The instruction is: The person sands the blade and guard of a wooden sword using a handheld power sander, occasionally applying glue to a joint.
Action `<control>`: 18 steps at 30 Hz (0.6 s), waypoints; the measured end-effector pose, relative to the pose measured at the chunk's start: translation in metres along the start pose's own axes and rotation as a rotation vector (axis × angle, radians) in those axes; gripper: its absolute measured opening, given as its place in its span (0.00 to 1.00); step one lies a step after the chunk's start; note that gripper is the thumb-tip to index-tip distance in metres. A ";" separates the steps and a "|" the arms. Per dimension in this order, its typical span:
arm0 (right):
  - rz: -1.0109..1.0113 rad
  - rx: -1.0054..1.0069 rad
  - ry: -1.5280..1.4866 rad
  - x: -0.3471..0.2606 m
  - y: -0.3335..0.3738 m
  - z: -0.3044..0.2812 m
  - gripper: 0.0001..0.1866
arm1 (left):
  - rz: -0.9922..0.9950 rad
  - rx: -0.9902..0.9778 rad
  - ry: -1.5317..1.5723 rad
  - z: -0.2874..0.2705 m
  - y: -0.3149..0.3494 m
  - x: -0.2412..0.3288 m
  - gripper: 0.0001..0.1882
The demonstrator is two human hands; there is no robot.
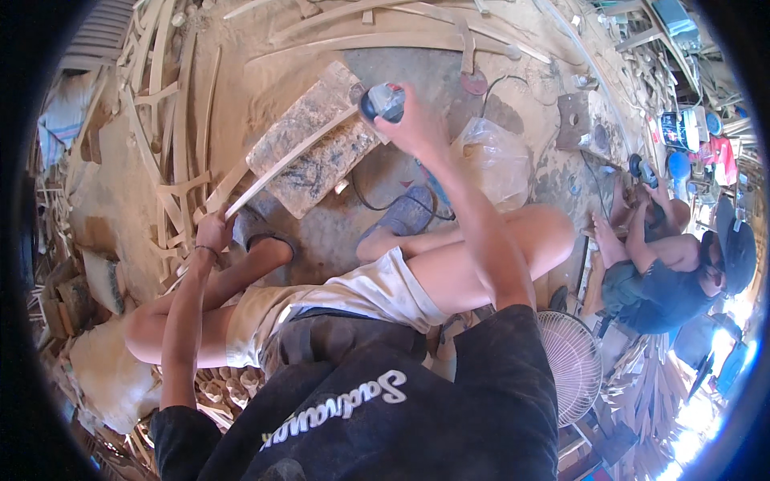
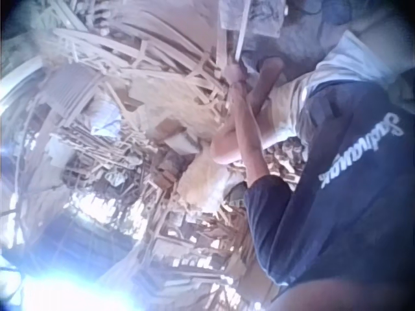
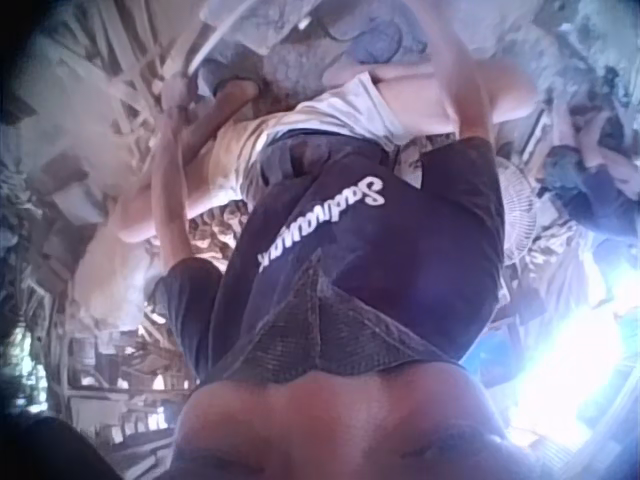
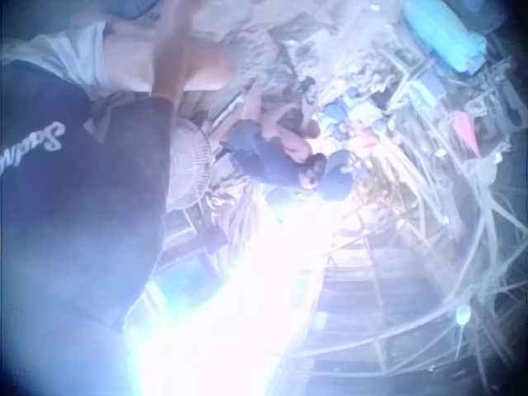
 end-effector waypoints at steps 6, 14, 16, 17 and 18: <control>0.030 -0.042 0.018 -0.011 0.001 -0.010 0.45 | -0.020 -0.015 -0.018 -0.007 0.009 -0.006 0.14; 0.061 0.004 0.038 0.011 -0.009 -0.010 0.46 | -0.024 -0.059 -0.031 -0.014 0.004 -0.001 0.16; 0.062 -0.017 0.051 0.002 -0.005 -0.015 0.45 | -0.034 -0.034 -0.048 -0.011 0.007 -0.005 0.17; 0.046 -0.057 0.036 -0.010 0.002 -0.015 0.45 | -0.038 -0.028 -0.063 -0.012 0.011 -0.012 0.17; 0.040 -0.093 0.030 -0.018 0.009 -0.016 0.45 | -0.030 -0.023 -0.071 -0.012 0.008 -0.008 0.17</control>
Point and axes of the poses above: each hand's wrist, its own y-axis away from the middle knuckle, its own z-axis out of the palm, x = y × z, the point moved 4 cm from there along -y, towards the middle knuckle, and after that the axes turned 9 degrees about -x, right-handed, at the moved point
